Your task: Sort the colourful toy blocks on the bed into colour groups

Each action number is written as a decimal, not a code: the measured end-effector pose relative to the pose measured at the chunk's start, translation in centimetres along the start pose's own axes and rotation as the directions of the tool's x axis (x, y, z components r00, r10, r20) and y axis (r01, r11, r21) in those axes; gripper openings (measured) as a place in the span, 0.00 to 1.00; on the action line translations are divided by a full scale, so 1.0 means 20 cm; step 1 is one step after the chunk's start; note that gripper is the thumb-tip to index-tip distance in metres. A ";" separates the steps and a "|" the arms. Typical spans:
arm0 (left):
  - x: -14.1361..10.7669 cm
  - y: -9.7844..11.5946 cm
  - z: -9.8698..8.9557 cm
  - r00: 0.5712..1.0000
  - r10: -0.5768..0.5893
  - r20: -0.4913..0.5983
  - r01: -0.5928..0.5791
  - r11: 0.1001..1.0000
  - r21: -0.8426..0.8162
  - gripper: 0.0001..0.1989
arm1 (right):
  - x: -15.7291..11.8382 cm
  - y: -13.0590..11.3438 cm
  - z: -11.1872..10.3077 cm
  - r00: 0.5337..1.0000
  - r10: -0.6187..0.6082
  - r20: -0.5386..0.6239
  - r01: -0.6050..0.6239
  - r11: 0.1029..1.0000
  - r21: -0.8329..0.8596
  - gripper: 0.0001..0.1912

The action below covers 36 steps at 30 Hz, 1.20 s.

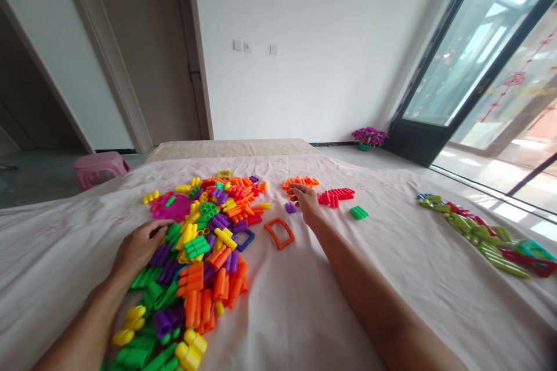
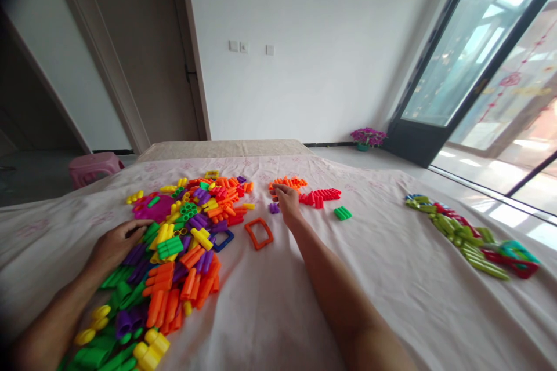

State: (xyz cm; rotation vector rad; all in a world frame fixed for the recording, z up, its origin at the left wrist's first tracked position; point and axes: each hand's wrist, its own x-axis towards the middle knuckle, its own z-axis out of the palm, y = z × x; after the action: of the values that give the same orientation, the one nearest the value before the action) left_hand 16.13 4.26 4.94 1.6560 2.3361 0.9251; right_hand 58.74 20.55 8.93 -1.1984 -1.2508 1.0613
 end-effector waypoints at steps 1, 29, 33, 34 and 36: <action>0.00 0.00 0.00 1.000 0.003 -0.004 -0.003 1.000 -0.001 0.21 | -0.02 0.00 0.02 0.999 -0.026 0.023 0.027 1.000 -0.016 0.18; 0.01 -0.02 0.01 0.999 -0.016 0.034 0.016 1.000 0.000 0.22 | -0.27 -0.05 0.23 0.717 -0.249 0.652 0.693 0.364 -0.623 0.17; 0.01 -0.01 0.01 0.999 -0.015 0.030 0.015 1.000 -0.009 0.21 | -0.27 -0.04 0.23 0.744 -0.181 0.643 0.660 0.351 -0.665 0.15; 0.01 -0.01 0.01 1.000 -0.012 0.025 0.012 1.000 -0.015 0.21 | -0.26 -0.04 0.23 0.759 -0.171 0.629 0.642 0.364 -0.675 0.16; 0.01 -0.01 0.01 1.000 -0.009 0.019 0.009 1.000 -0.022 0.21 | -0.26 -0.03 0.23 0.776 -0.160 0.610 0.615 0.408 -0.675 0.15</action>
State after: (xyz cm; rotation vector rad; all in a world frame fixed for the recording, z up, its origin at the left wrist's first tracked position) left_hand 16.04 4.49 4.79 1.6378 2.3112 0.9260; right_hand 53.85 15.61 8.84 -1.2306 -2.5126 0.2636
